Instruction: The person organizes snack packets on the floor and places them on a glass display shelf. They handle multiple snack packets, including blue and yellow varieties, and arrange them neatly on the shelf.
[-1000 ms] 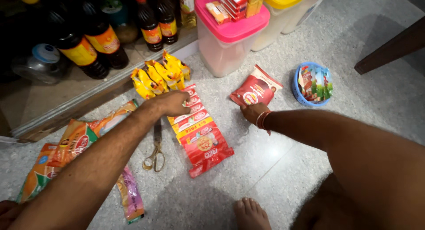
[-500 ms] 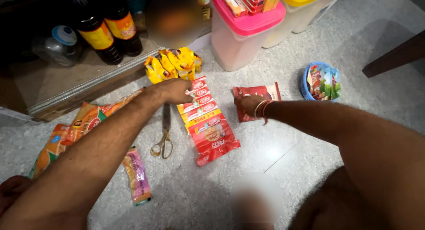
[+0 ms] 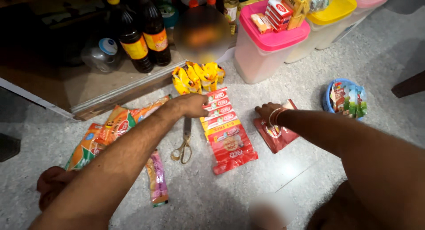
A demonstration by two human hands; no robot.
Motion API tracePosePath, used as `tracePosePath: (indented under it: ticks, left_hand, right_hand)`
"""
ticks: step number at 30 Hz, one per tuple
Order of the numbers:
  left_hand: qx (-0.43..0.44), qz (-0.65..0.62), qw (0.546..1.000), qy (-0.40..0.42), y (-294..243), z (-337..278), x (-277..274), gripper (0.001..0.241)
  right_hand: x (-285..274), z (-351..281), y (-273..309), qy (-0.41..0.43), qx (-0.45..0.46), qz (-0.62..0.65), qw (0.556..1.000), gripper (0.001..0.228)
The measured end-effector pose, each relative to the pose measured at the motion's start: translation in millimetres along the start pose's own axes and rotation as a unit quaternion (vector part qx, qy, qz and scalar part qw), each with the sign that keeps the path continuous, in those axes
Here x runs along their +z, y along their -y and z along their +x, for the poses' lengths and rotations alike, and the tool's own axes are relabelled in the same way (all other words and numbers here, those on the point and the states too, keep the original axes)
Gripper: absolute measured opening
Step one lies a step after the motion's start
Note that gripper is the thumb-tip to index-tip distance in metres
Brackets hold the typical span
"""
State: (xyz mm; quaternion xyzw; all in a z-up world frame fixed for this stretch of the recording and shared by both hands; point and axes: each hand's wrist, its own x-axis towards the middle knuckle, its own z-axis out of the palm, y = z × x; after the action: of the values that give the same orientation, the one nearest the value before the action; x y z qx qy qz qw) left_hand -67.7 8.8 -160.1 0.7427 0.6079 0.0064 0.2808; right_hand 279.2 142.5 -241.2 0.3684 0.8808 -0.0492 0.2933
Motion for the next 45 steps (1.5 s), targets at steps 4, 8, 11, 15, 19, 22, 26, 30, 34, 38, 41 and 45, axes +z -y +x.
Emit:
tracePosePath:
  ticks: [4, 8, 11, 15, 19, 22, 26, 30, 34, 38, 41, 45]
  left_hand:
    - [0.009, 0.016, 1.000, 0.000, 0.2, -5.3, -4.4, 0.052]
    - [0.014, 0.026, 1.000, -0.004, -4.3, -11.1, -11.8, 0.051]
    - [0.013, 0.031, 0.999, -0.007, -7.3, -14.1, -14.6, 0.052]
    - [0.021, 0.052, 0.998, -0.009, -10.5, -20.1, -17.8, 0.053]
    - [0.025, 0.041, 0.999, -0.021, -12.2, -24.8, -11.1, 0.058]
    - [0.033, 0.029, 0.997, -0.055, -16.1, -32.2, -13.9, 0.079]
    - [0.072, -0.086, 0.983, -0.148, -29.3, -41.3, -29.3, 0.118]
    - [0.107, -0.243, 0.918, -0.295, -58.1, -51.0, -59.6, 0.104]
    - [0.017, -0.529, 0.835, -0.152, -75.5, -75.9, -91.8, 0.059]
    - [0.003, -0.553, 0.806, -0.212, -89.7, -86.5, -101.8, 0.045]
    - [0.035, -0.592, 0.759, -0.270, -92.1, -82.3, -101.9, 0.045]
    - [-0.033, -0.728, 0.626, -0.276, -83.4, -63.7, -99.9, 0.045]
  right_hand:
    - [-6.6, -15.2, 9.3, 0.023, -0.073, -0.110, 0.991, 0.053]
    - [-25.8, -27.0, 12.5, 0.054, -0.131, -0.183, 0.973, 0.051]
    - [-44.8, -19.9, -7.1, 0.082, -0.107, -0.177, 0.975, 0.045]
    - [-80.0, -8.2, -47.0, 0.011, -0.126, -0.024, 0.992, 0.037]
    - [-121.6, -21.8, -69.6, -0.041, -0.081, 0.307, 0.947, 0.039]
    - [-165.0, -42.0, -56.0, -0.107, -0.085, 0.391, 0.910, 0.042]
    - [-210.4, -63.3, -15.1, -0.164, -0.080, 0.514, 0.838, 0.054]
    - [-251.2, -71.0, 19.0, -0.196, -0.121, 0.577, 0.784, 0.054]
    - [-272.6, -78.5, 45.9, -0.203, -0.180, 0.672, 0.689, 0.034]
    - [-283.3, -94.0, 64.5, -0.237, -0.145, 0.736, 0.617, 0.036]
    - [-285.5, -114.1, 73.5, -0.139, -0.150, 0.793, 0.573, 0.045]
    - [-273.5, -133.1, 80.7, 0.017, -0.132, 0.768, 0.626, 0.054]
